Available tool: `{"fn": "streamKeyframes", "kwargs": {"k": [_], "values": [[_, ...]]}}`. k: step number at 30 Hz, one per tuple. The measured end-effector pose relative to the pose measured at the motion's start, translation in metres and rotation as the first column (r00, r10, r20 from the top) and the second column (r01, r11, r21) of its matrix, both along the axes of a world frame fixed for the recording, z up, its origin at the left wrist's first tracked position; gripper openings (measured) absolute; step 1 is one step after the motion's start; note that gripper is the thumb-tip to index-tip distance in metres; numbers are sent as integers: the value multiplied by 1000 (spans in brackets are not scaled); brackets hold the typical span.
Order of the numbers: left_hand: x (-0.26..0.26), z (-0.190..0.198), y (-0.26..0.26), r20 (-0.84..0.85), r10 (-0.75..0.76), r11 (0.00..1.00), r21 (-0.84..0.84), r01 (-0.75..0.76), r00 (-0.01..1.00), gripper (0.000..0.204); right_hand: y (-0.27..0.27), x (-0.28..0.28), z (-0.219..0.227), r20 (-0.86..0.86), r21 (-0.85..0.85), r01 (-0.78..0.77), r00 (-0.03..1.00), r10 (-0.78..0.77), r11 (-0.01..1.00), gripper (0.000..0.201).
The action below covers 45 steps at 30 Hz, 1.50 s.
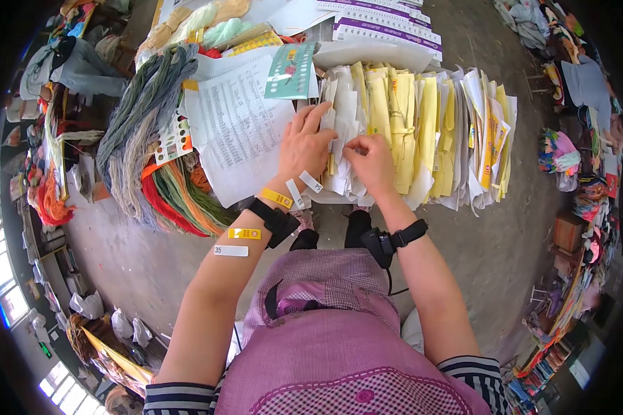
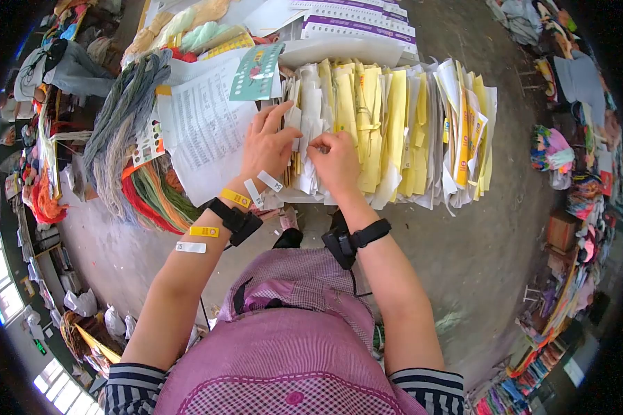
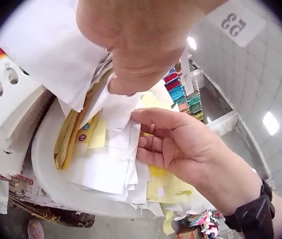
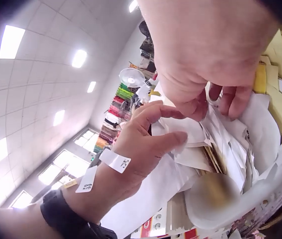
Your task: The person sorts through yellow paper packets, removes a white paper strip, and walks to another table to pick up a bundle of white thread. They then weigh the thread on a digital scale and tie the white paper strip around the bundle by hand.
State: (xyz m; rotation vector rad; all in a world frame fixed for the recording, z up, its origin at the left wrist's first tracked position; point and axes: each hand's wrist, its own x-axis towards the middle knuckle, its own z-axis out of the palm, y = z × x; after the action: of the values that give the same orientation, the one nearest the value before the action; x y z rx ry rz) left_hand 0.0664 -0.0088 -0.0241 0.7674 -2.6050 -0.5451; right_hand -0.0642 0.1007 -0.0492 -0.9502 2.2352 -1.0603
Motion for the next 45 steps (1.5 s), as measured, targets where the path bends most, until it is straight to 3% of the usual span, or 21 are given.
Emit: {"fn": "streamKeyframes", "kwargs": {"k": [5,9,18,22,27,30,36,45], "values": [[1,9,5,105,-13,1000,26,10,994,25,1,-8,-7,105,-58,-5,994,11,998,15],[-1,7,9,91,-29,999,21,27,995,24,1,-9,-10,142,-55,-17,990,25,998,16],[4,-1,-2,22,-80,994,70,78,997,15,4,-6,-9,84,-130,-35,995,47,991,16],[5,-10,-5,-17,-29,994,107,30,999,8,5,-3,-1,56,-131,-60,996,68,990,17],[4,-4,-8,-41,-6,980,197,14,999,8,3,-4,0,70,-40,-91,993,94,995,21],[3,-4,-14,-46,-36,980,194,45,998,11,2,0,-2,-18,-45,-74,997,73,996,21],[7,-13,-25,-108,-103,978,173,121,989,10,4,5,-1,14,-60,39,999,-38,997,18],[2,-14,-22,-143,-45,984,166,69,989,7,-4,9,7,-37,-54,115,992,-117,992,18]]}}
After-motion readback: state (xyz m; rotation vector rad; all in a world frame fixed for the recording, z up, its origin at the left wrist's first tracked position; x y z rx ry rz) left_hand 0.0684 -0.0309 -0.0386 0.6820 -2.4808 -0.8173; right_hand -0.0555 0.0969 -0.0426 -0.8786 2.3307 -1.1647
